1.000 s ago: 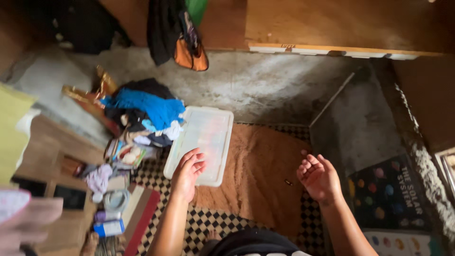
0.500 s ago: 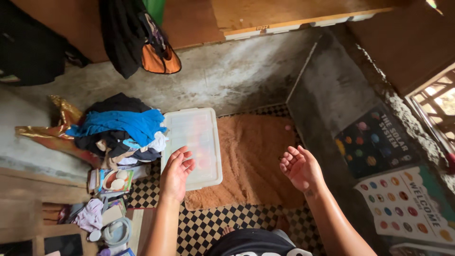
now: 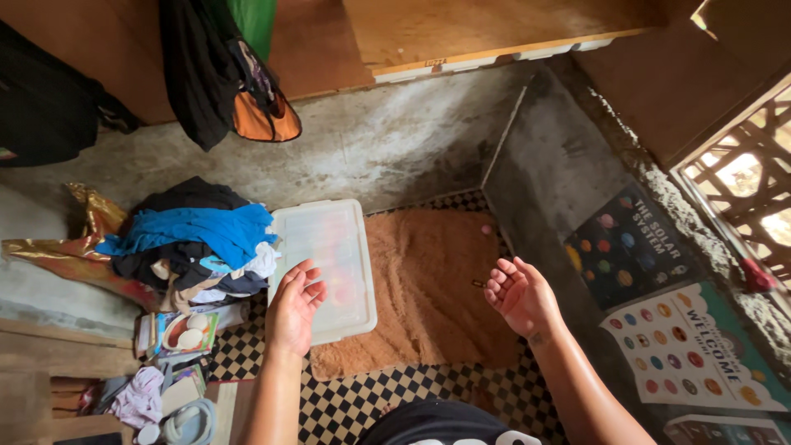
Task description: The person uses a screwdriver to tighten screws into a wooden shelf mounted on a wall. They then adjust the shelf's position and continue to secure it with the screwdriver.
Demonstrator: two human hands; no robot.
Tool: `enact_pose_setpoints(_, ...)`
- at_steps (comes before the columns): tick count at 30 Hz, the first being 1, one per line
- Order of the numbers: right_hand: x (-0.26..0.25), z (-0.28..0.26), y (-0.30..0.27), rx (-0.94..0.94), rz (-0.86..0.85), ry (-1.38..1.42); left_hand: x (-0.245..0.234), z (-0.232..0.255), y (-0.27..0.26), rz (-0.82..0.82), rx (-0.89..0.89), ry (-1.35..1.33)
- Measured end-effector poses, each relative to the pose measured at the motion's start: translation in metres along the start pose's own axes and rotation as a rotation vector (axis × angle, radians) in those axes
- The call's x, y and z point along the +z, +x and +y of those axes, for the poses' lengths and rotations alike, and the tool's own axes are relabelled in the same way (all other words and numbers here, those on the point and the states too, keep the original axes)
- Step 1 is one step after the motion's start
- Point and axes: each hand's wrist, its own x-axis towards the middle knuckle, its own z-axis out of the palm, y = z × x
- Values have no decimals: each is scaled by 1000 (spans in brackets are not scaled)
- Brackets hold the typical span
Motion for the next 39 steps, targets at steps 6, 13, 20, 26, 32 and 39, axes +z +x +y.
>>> enact_pose_setpoints(6, -20, -12, 2, -28, 30, -5, 7, -15, 9, -28, 1, -46)
enact_pose_setpoints(13, -87, -36, -13, -74, 145, 74, 45, -37, 32, -86, -63, -51)
enact_pose_setpoints(20, -204, -97, -23, -183, 306, 116, 128, -76, 50, -195, -121, -78)
enact_pose_setpoints(26, -301, -191, -22, -343, 500, -249, 183, -101, 53, -209, -134, -73)
enact_pose_setpoints(32, -331, -283, -19, -449, 1107, -1975, 194, -114, 42, -110, -77, -83)
enact_pose_setpoints(39, -339, -311, -18, -334, 1146, -1888, 152, -112, 20, 59, 1, -123)
